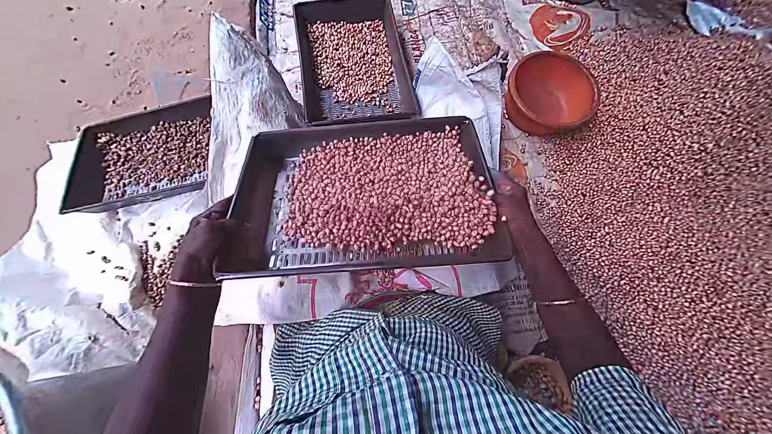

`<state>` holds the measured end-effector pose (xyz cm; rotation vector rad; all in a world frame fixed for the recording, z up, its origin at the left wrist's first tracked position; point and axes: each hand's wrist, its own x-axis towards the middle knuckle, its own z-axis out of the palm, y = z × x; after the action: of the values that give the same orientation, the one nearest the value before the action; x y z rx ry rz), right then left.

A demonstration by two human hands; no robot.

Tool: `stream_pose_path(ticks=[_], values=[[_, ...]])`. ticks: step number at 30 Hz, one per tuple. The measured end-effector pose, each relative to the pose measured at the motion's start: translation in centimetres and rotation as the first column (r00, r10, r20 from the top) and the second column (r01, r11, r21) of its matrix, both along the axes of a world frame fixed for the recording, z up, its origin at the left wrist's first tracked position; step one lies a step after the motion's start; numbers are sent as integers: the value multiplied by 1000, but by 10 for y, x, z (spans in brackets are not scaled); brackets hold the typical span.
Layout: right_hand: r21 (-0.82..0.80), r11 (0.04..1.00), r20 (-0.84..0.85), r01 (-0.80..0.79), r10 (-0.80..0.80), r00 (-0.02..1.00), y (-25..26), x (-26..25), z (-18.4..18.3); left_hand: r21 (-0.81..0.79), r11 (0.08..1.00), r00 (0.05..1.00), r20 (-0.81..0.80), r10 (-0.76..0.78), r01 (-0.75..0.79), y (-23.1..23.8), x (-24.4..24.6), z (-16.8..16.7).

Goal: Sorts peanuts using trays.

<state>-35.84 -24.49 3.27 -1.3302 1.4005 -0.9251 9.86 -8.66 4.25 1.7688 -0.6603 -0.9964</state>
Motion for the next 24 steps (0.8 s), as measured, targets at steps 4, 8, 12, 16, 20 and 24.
stream_pose_path(ticks=[4,8,12,16,20,24], values=[[-133,983,136,131,-112,984,87,-22,-32,-229,973,1000,-16,7,-11,61,-31,-19],[41,995,93,86,-90,992,9,-53,-49,-171,985,999,-27,-38,33,-10,-60,40],[33,999,-63,-34,36,997,-32,-20,-14,52,998,999,-22,-26,27,-35,-12,21],[-140,986,93,87,-75,993,71,-10,-20,-163,987,1000,-10,5,-6,50,-9,-35],[-71,987,146,143,-132,980,49,-50,-49,-243,969,999,8,-37,38,23,-63,18],[44,998,21,-34,33,999,-43,-41,-33,-63,998,999,-33,-32,30,-42,-42,46]])
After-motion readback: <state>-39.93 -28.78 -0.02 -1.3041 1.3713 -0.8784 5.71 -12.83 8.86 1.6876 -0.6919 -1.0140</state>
